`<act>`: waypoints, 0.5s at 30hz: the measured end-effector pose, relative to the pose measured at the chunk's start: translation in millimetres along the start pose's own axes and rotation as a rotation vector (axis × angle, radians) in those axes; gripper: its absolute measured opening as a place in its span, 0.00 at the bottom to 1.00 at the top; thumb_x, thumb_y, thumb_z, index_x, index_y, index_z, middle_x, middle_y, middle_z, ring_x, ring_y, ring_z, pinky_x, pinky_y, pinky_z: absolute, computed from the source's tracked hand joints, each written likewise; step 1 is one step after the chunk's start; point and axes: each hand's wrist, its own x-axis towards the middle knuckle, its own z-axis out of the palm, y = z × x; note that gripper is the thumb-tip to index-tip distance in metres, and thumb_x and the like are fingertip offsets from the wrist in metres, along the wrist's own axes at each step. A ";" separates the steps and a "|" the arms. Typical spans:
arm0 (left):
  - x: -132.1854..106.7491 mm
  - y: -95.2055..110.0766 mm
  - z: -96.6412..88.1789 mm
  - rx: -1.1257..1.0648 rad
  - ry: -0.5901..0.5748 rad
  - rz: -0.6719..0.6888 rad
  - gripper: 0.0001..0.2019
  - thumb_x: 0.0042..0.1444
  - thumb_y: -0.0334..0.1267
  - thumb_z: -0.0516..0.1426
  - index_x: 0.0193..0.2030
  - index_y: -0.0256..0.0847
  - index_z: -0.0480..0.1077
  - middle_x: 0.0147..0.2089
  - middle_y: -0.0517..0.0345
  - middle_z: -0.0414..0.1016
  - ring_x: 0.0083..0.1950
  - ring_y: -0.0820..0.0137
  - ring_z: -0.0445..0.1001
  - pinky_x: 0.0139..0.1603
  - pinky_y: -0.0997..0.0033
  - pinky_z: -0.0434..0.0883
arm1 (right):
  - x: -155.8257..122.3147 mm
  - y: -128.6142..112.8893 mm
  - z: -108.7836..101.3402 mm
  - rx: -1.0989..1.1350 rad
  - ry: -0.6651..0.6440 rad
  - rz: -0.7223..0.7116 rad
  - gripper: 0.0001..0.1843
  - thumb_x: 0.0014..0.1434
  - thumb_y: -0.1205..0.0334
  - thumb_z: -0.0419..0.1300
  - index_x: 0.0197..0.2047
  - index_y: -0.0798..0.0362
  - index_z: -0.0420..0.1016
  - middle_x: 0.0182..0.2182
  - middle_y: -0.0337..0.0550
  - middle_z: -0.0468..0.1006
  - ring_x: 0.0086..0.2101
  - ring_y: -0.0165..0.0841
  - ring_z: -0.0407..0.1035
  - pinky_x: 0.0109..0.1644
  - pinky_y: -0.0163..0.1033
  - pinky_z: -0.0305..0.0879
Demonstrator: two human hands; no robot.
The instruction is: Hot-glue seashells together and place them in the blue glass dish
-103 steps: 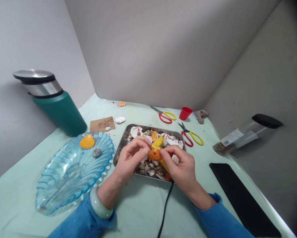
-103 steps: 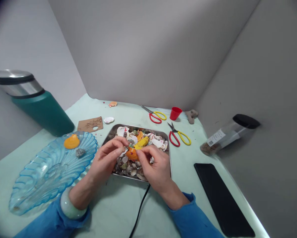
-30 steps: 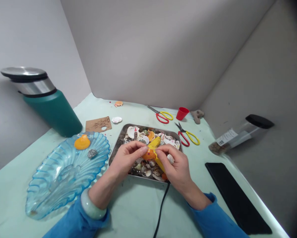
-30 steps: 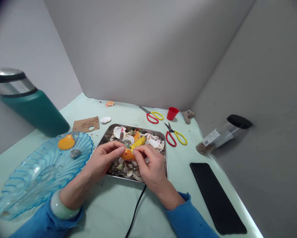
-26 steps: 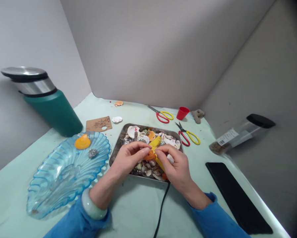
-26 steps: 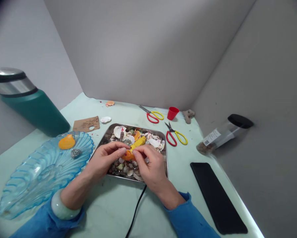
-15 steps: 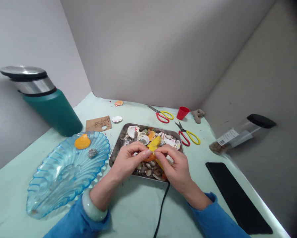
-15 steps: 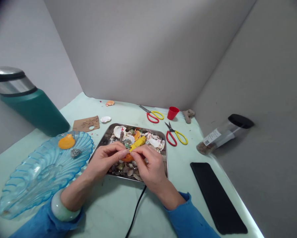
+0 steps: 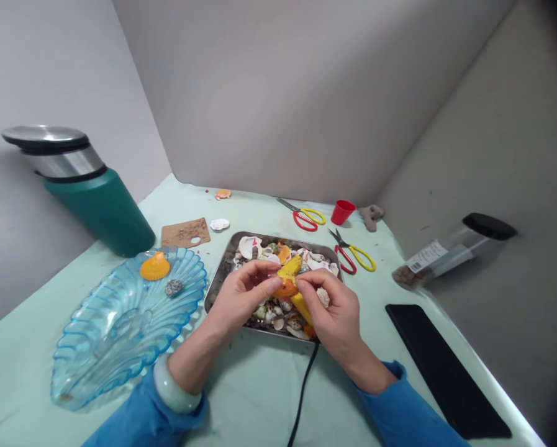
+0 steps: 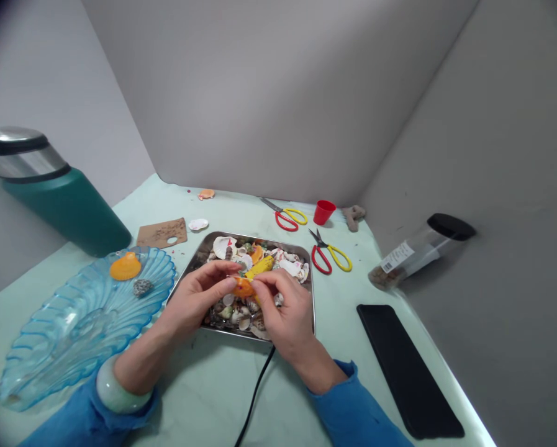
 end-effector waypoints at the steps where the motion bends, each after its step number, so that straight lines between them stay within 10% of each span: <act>1: 0.4 -1.0 -0.3 0.003 0.003 0.001 0.17 0.48 0.45 0.68 0.43 0.39 0.78 0.38 0.54 0.79 0.38 0.68 0.75 0.40 0.70 0.71 | -0.4 0.2 -0.2 -0.007 0.037 0.013 0.05 0.65 0.66 0.59 0.35 0.51 0.74 0.30 0.38 0.78 0.31 0.31 0.72 0.36 0.36 0.68; 15: 1.7 -3.8 1.1 -0.178 -0.057 0.006 0.21 0.44 0.36 0.71 0.47 0.39 0.76 0.49 0.51 0.80 0.48 0.64 0.78 0.49 0.66 0.75 | -0.9 0.3 0.5 0.027 -0.025 -0.039 0.05 0.65 0.67 0.59 0.41 0.49 0.76 0.37 0.42 0.81 0.38 0.34 0.76 0.43 0.40 0.72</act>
